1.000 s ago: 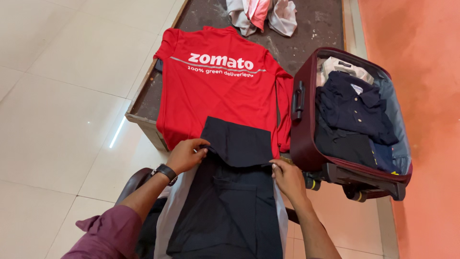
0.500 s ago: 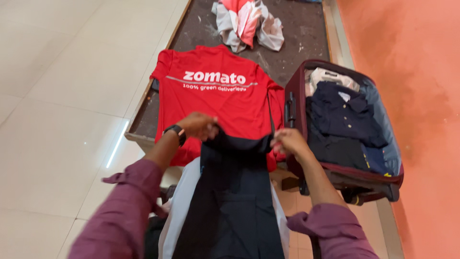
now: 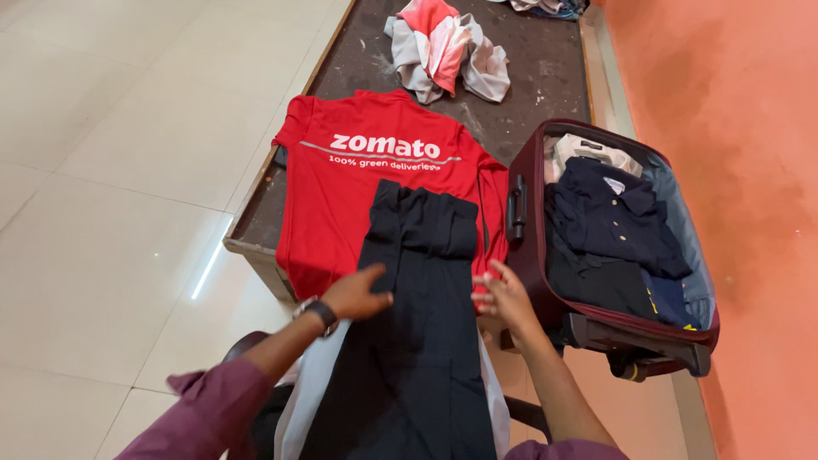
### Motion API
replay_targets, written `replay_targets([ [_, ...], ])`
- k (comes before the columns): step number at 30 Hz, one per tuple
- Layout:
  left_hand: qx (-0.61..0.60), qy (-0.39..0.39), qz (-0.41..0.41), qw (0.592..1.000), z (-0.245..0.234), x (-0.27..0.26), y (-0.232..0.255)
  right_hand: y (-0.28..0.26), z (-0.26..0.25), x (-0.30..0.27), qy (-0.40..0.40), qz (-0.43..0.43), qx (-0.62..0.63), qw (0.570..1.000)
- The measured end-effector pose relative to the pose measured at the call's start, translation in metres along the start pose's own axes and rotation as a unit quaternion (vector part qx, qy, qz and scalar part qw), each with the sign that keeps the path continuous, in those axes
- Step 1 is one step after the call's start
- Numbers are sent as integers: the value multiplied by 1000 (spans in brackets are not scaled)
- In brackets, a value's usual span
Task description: The person folds a red shirt, black pants, and a dark blue polo shirt by hand and places them into a suitcase.
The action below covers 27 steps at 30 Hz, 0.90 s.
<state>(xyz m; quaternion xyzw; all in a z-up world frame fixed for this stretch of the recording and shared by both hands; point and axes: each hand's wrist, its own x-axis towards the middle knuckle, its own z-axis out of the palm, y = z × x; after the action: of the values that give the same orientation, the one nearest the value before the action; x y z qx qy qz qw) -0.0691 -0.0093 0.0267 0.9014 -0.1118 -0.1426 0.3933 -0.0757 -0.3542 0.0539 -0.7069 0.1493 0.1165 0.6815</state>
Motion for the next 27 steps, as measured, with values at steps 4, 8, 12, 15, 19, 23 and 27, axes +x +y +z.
replay_targets([
  [4,114,-68,38,990,1,-90,40,13,4,-54,-49,8,-194,980],
  [8,164,-32,95,981,14,-134,54,12,34,-115,-85,-141,-423,891],
  [12,138,46,134,980,11,-139,50,-4,64,-146,-38,-161,-517,840],
  [15,136,61,152,977,3,-129,43,-6,79,-148,-15,-135,-549,825],
  [19,111,54,173,977,1,-111,35,6,77,-128,-45,-171,-536,825],
  [23,99,56,180,977,1,-109,27,18,64,-105,-85,-92,-479,869],
  [27,107,62,175,977,4,-111,28,32,42,-90,-100,-88,-386,913],
])
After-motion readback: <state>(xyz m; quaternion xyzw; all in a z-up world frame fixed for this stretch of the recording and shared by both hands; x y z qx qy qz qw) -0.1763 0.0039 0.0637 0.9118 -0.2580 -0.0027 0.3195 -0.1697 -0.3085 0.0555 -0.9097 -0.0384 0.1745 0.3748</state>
